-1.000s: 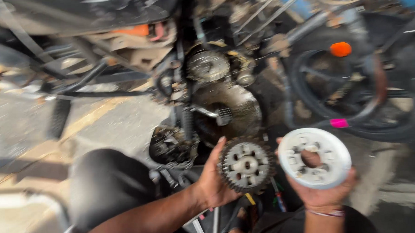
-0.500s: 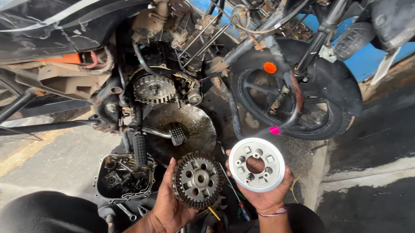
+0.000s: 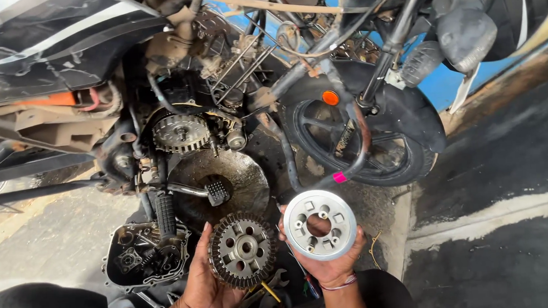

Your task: The person sits on the ground beside a motorcycle with the clutch cover removed and uses a T-handle socket wrench to loosen a central nut on the clutch assembly. They then use a hammer to tap a tool into the clutch hub, remove the clutch hub and plates by hand, and hold and turn the removed clutch components.

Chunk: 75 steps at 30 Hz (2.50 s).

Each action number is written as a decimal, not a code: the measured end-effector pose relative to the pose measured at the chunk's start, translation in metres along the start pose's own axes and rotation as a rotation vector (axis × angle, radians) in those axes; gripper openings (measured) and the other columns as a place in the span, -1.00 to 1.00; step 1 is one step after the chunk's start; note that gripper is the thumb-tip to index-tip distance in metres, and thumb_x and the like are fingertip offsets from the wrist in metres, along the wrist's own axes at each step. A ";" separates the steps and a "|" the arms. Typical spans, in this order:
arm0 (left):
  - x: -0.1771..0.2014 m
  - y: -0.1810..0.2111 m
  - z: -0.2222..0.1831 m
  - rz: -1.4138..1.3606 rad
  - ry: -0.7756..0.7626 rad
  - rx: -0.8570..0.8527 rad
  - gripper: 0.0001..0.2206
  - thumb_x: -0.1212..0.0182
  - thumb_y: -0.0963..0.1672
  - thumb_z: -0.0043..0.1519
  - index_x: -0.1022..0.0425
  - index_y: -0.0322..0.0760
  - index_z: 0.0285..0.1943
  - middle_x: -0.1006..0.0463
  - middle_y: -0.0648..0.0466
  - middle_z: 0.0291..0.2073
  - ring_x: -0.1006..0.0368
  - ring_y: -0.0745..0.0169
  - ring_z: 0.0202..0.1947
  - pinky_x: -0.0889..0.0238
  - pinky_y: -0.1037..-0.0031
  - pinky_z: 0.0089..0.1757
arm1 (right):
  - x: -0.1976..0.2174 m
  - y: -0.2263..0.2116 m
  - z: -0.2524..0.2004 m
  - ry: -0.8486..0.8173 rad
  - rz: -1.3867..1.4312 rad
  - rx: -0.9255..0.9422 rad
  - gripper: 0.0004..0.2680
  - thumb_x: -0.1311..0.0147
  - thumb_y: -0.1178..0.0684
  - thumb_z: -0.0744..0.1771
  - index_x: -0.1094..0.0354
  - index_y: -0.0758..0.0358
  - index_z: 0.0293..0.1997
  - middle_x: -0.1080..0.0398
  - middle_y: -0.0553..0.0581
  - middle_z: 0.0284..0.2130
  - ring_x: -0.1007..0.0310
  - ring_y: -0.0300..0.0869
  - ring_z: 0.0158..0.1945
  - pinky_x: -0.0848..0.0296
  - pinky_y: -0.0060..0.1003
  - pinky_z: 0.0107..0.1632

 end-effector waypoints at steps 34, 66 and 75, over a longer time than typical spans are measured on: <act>0.016 -0.013 0.017 0.180 -0.352 -0.101 -0.28 0.31 0.30 0.31 -0.39 -0.12 0.37 -0.51 0.06 0.22 -0.38 0.15 0.26 -0.19 0.13 0.25 | -0.077 0.009 -0.011 -0.271 -2.106 0.491 -0.24 -0.10 -0.53 0.18 -0.30 0.47 0.27 -0.28 0.19 0.00 -0.20 0.02 0.17 -0.02 0.11 0.24; 0.017 -0.018 0.020 0.138 -0.386 -0.103 -0.30 0.25 0.28 0.35 -0.35 -0.16 0.40 -0.49 0.01 0.23 -0.39 0.15 0.24 -0.25 0.21 0.22 | -0.063 0.019 -0.005 -0.339 -2.063 0.383 -0.18 -0.09 -0.57 0.18 -0.22 0.43 0.38 -0.29 0.18 0.11 -0.19 -0.02 0.23 -0.03 0.06 0.27; 0.020 -0.017 0.021 0.177 -0.391 -0.117 -0.21 0.24 0.34 0.24 -0.29 -0.11 0.44 -0.46 0.03 0.24 -0.37 0.15 0.26 -0.25 0.18 0.23 | -0.049 0.023 0.000 -0.373 -1.956 0.348 -0.19 -0.08 -0.58 0.19 -0.23 0.38 0.40 -0.22 0.21 0.12 -0.12 0.04 0.30 0.00 0.14 0.34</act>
Point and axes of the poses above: each hand's wrist, its own z-axis towards the middle knuckle, its own x-axis out of the back of the hand, y = z × x, the point moved 2 cm from there along z, towards the middle knuckle
